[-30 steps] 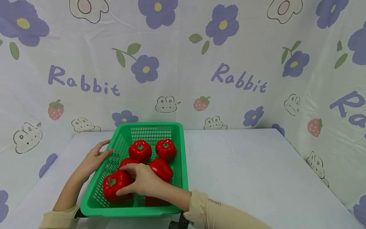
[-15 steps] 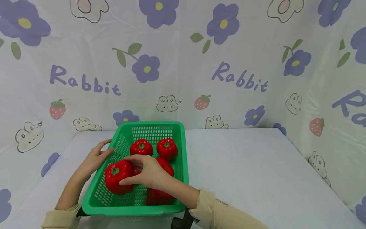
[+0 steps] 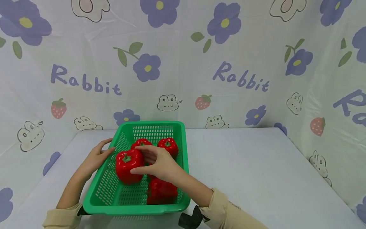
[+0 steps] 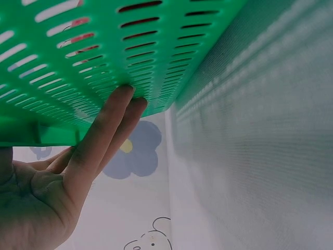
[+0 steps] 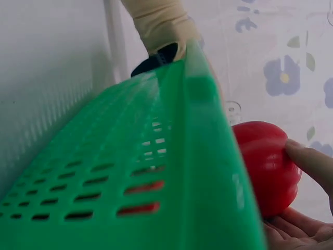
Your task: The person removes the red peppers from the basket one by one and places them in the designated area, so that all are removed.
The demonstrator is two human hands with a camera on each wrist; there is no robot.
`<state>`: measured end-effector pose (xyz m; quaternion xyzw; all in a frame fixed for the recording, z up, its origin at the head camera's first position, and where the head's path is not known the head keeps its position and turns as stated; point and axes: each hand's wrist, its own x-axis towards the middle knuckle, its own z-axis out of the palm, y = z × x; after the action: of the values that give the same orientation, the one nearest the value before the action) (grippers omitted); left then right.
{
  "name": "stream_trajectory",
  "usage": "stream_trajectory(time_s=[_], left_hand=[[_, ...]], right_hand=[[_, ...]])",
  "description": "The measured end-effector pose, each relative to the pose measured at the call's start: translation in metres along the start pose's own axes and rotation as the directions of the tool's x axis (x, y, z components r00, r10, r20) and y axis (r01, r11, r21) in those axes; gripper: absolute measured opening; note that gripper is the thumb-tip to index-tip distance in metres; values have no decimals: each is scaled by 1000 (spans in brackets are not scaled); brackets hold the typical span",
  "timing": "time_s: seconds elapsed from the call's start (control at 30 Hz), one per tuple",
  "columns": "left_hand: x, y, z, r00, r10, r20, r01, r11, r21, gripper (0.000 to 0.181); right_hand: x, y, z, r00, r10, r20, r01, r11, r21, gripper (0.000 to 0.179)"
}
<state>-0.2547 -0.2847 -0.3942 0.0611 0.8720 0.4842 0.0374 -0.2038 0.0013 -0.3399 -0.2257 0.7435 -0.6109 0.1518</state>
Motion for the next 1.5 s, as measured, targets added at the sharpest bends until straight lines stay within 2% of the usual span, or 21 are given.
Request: stream_trajectory(time_s=[0.33, 0.9, 1.5], left_hand=[[0, -1, 1, 1000, -3, 14, 3, 1000, -1, 62], [-1, -1, 1, 1000, -1, 5, 0, 1000, 17, 63], [-1, 1, 0, 1000, 8, 2, -8, 1000, 9, 62]], right_hand=[[-2, 10, -21, 998, -12, -68, 13, 1000, 11, 59], [-11, 11, -62, 986, -18, -163, 22, 1000, 18, 59], [-27, 17, -111, 949, -5, -316, 13, 1000, 23, 59]])
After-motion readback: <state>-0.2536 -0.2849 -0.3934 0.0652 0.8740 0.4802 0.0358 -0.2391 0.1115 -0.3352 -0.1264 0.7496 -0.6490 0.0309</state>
